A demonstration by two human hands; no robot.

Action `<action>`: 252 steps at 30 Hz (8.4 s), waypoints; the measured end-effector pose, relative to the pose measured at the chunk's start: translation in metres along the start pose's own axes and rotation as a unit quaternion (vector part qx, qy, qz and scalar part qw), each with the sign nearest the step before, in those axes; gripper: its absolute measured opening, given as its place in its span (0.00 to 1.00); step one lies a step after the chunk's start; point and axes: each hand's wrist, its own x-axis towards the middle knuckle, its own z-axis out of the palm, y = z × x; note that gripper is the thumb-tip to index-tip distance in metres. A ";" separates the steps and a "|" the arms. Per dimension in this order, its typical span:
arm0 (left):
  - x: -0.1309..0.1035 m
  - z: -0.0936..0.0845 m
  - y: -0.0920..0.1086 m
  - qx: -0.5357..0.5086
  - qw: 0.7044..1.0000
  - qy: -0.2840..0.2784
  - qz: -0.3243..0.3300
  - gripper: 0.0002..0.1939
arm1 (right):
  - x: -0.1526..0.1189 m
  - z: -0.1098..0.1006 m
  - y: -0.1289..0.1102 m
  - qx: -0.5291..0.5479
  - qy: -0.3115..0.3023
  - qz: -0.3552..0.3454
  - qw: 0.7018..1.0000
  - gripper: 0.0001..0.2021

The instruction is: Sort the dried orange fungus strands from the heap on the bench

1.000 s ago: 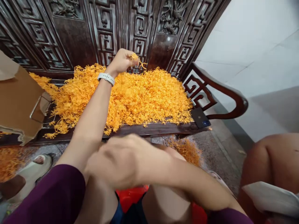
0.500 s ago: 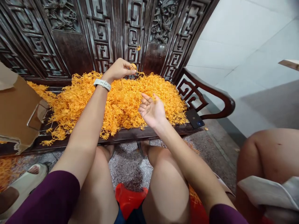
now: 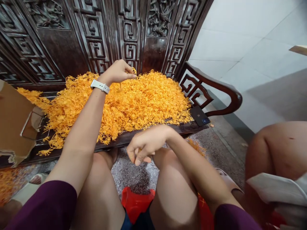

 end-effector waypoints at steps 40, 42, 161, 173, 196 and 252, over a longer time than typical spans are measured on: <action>0.011 0.032 0.045 -0.096 0.982 0.158 0.028 0.13 | 0.027 0.053 -0.006 -0.087 -0.319 -0.023 0.944 0.10; 0.011 0.029 0.045 -0.179 0.969 0.170 -0.009 0.15 | 0.012 0.036 -0.010 0.026 -0.239 -0.079 0.968 0.06; 0.002 0.056 0.090 0.028 0.989 0.011 0.145 0.09 | -0.031 -0.051 0.025 -0.205 0.684 -0.117 0.690 0.20; 0.007 0.061 0.088 0.022 0.988 -0.044 0.147 0.12 | -0.030 -0.057 0.028 -0.221 0.721 -0.179 0.632 0.20; 0.004 0.054 0.069 0.059 0.978 -0.133 0.146 0.20 | -0.038 -0.085 0.045 -0.114 0.763 -0.289 0.566 0.12; 0.003 0.036 -0.033 -0.078 0.994 0.079 -0.020 0.12 | -0.050 -0.008 -0.017 -0.016 0.155 -0.115 0.981 0.11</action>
